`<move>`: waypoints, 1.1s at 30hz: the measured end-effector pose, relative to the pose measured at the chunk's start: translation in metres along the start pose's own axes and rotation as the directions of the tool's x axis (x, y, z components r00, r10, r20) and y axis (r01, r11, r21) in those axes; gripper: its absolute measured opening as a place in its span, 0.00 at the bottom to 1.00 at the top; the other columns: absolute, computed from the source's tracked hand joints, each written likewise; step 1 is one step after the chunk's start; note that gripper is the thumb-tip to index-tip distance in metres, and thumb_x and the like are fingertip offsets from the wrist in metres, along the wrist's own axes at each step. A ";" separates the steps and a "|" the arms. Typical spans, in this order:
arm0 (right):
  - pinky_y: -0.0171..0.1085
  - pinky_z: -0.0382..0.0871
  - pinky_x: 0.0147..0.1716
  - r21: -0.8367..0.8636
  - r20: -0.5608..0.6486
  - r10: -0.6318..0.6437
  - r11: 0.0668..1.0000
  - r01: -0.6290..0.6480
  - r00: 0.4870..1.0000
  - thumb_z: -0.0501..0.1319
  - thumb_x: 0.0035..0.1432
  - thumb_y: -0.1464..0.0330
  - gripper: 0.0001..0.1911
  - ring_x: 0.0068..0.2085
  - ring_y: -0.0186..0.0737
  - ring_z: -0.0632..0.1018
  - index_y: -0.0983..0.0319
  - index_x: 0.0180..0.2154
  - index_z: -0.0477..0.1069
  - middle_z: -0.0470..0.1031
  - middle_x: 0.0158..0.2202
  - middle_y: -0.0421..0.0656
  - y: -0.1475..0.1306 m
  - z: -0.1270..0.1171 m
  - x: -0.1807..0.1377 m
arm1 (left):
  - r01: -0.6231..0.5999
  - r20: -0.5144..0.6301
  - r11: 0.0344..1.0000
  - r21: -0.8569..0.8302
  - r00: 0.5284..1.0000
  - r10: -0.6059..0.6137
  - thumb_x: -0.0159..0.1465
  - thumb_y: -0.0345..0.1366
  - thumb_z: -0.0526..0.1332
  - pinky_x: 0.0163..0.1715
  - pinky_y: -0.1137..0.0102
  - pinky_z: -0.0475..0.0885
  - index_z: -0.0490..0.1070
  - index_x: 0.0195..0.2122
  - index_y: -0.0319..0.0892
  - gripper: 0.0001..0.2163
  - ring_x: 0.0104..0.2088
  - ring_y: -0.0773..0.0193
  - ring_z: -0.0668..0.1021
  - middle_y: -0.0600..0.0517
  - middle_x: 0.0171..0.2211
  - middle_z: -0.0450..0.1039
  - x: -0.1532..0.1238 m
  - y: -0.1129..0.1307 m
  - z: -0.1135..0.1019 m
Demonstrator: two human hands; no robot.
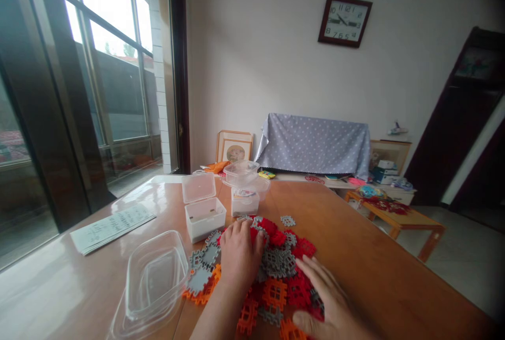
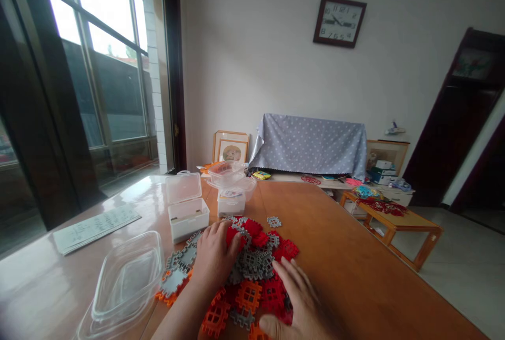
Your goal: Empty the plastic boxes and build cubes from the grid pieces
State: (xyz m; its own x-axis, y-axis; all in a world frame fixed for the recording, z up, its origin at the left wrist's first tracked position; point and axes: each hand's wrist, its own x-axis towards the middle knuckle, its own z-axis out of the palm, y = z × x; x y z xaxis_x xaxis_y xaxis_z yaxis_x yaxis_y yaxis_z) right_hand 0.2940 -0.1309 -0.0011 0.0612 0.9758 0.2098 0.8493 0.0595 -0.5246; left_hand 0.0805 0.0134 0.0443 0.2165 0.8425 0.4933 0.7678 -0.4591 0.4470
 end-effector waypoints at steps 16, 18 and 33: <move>0.53 0.54 0.68 -0.164 0.019 -0.007 0.986 0.010 1.000 0.64 0.55 0.60 0.42 0.71 0.53 0.58 0.53 0.70 0.55 0.55 0.72 0.45 -0.012 0.009 0.023 | -0.021 0.116 0.999 0.045 0.993 0.016 0.63 0.47 0.61 0.60 0.52 0.59 0.71 0.56 0.48 0.21 0.61 0.44 0.68 0.44 0.63 0.66 -0.004 -0.005 0.014; 0.55 0.52 0.68 -0.156 0.021 -0.028 0.987 0.031 0.999 0.65 0.54 0.59 0.45 0.71 0.55 0.55 0.52 0.71 0.52 0.53 0.73 0.44 -0.013 0.009 0.027 | -0.018 0.121 0.999 0.042 0.993 0.013 0.63 0.46 0.61 0.60 0.52 0.59 0.71 0.56 0.48 0.21 0.61 0.44 0.68 0.44 0.63 0.66 -0.004 -0.004 0.014; 0.52 0.63 0.62 -0.154 0.023 -0.235 0.960 0.236 0.972 0.68 0.49 0.66 0.32 0.61 0.54 0.71 0.52 0.58 0.73 0.72 0.62 0.45 -0.002 0.019 0.063 | 0.021 0.155 1.000 0.015 0.988 -0.023 0.61 0.43 0.60 0.55 0.57 0.61 0.70 0.56 0.49 0.21 0.57 0.48 0.70 0.47 0.58 0.70 -0.003 -0.002 0.011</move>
State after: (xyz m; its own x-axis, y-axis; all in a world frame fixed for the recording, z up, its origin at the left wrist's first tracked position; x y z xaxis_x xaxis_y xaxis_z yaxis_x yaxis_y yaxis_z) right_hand 0.2862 -0.0659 -0.0025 -0.1524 0.9390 0.3084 0.9099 0.2551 -0.3270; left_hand 0.0846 0.0148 0.0335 0.2898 0.8863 0.3612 0.7812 -0.4371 0.4458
